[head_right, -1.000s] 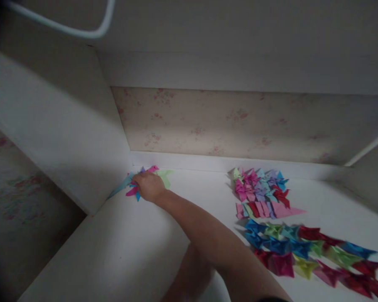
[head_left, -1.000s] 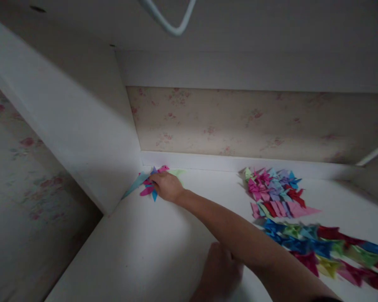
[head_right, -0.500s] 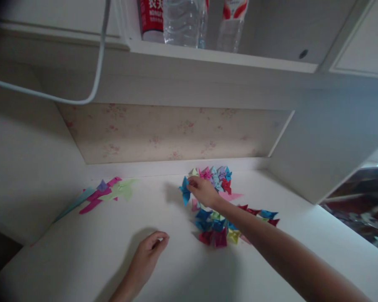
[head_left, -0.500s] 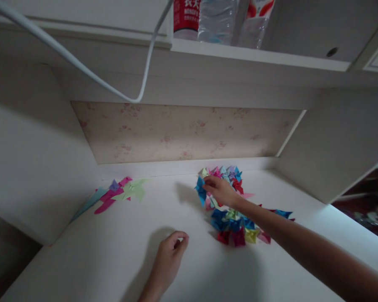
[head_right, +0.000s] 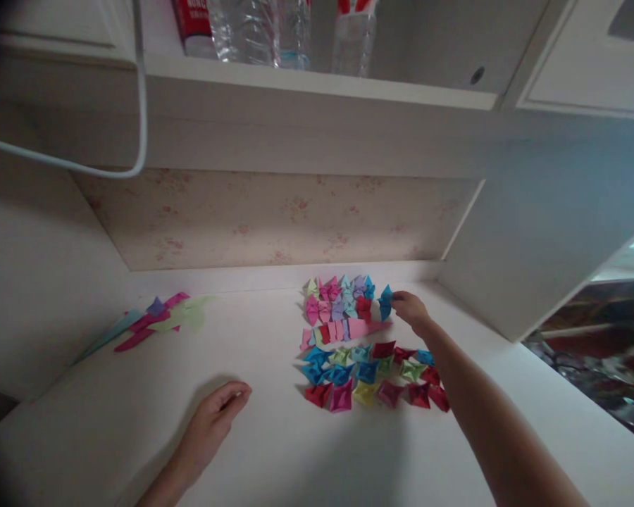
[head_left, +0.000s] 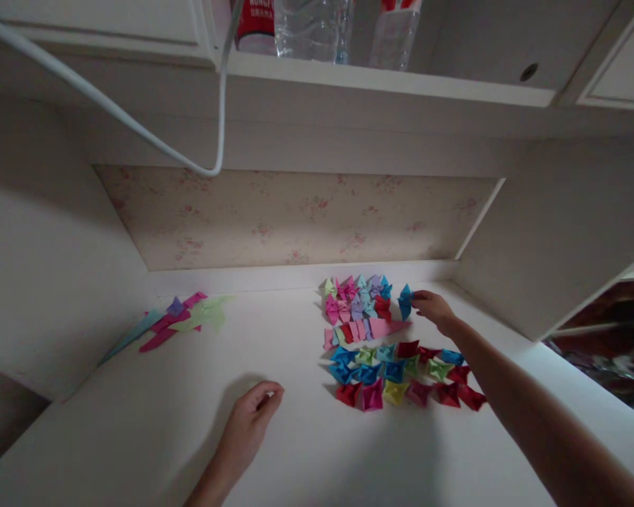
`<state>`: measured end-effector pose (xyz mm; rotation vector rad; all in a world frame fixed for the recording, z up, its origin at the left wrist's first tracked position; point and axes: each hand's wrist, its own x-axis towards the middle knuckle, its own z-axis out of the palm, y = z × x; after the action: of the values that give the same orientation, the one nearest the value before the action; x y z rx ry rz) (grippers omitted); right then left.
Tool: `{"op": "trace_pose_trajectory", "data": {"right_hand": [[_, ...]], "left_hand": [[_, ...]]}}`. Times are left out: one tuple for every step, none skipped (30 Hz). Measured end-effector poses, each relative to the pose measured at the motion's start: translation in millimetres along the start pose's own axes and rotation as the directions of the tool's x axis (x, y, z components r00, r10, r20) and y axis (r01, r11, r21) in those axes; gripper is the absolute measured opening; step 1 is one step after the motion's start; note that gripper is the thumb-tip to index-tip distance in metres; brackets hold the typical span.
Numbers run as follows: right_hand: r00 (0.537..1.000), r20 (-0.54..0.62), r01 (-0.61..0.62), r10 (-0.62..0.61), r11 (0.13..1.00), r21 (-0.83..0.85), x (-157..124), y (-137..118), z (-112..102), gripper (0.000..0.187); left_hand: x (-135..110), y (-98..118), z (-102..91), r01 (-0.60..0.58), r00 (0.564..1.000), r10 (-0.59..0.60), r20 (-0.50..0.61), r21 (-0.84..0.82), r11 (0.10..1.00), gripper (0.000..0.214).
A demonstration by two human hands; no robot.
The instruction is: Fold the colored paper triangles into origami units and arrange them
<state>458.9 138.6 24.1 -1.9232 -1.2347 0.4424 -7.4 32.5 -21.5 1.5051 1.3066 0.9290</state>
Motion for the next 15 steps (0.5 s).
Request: {"op": "trace_pose_trajectory", "data": {"right_hand": [[0.999,0.029,-0.017,0.016,1.000,0.020,3.7,3.1,1.8,0.022],[0.998,0.058,-0.033,0.030,0.999,0.039,7.1,5.8,3.9,0.022],[0.996,0.083,-0.047,0.042,0.997,0.056,10.1,8.1,6.3,0.023],[0.994,0.099,-0.057,0.050,0.996,0.068,12.7,10.3,8.6,0.024],[0.993,0.108,-0.065,0.056,0.995,0.076,15.0,12.2,10.9,0.025],[0.992,0.113,-0.071,0.061,0.994,0.080,16.8,14.1,13.1,0.026],[0.991,0.116,-0.075,0.066,0.994,0.079,18.4,15.8,15.2,0.026],[0.991,0.118,-0.077,0.067,0.994,0.076,19.7,17.3,17.3,0.027],[0.990,0.123,-0.075,0.066,0.995,0.070,20.7,18.6,19.3,0.027],[0.990,0.128,-0.071,0.063,0.996,0.062,21.6,19.7,21.1,0.027],[0.989,0.134,-0.064,0.057,0.997,0.051,22.3,20.6,22.9,0.027],[0.989,0.141,-0.054,0.048,0.998,0.039,22.8,21.3,24.5,0.026],[0.988,0.147,-0.042,0.038,0.999,0.024,23.3,22.0,25.8,0.025],[0.988,0.151,-0.028,0.027,1.000,0.006,23.6,22.6,26.8,0.023],[0.988,0.152,-0.015,0.017,1.000,-0.014,23.9,23.3,27.3,0.021]], "left_hand": [[-0.3,1.0,0.3,0.006,1.000,-0.006,-0.006,0.003,1.000,0.037],[-0.5,1.7,0.7,0.010,1.000,-0.010,-0.014,0.004,1.000,0.038],[-0.8,2.2,1.2,0.012,1.000,-0.012,-0.025,0.004,1.000,0.039],[-0.9,2.4,1.7,0.015,0.999,-0.014,-0.031,0.004,1.000,0.040],[-1.0,2.6,2.2,0.017,0.999,-0.017,-0.036,0.005,1.000,0.040],[-1.1,2.7,2.7,0.018,0.999,-0.018,-0.041,0.007,1.000,0.040],[-1.1,2.8,3.1,0.018,0.999,-0.017,-0.045,0.008,1.000,0.040],[-1.1,3.0,3.4,0.016,0.999,-0.016,-0.047,0.009,1.000,0.040],[-1.2,3.4,3.6,0.012,0.999,-0.012,-0.047,0.011,1.000,0.040],[-1.4,3.9,3.6,0.006,0.999,-0.006,-0.047,0.012,1.000,0.039],[-1.5,4.4,3.6,0.001,0.999,0.000,-0.044,0.014,1.000,0.038],[-1.8,5.0,3.4,-0.002,0.999,0.003,-0.039,0.016,1.000,0.036],[-2.0,5.4,3.2,-0.003,0.999,0.003,-0.034,0.020,1.000,0.035],[-2.1,5.8,3.0,-0.003,1.000,0.004,-0.031,0.023,1.000,0.034],[-2.3,6.0,2.8,-0.004,1.000,0.005,-0.029,0.025,1.000,0.033]]}}
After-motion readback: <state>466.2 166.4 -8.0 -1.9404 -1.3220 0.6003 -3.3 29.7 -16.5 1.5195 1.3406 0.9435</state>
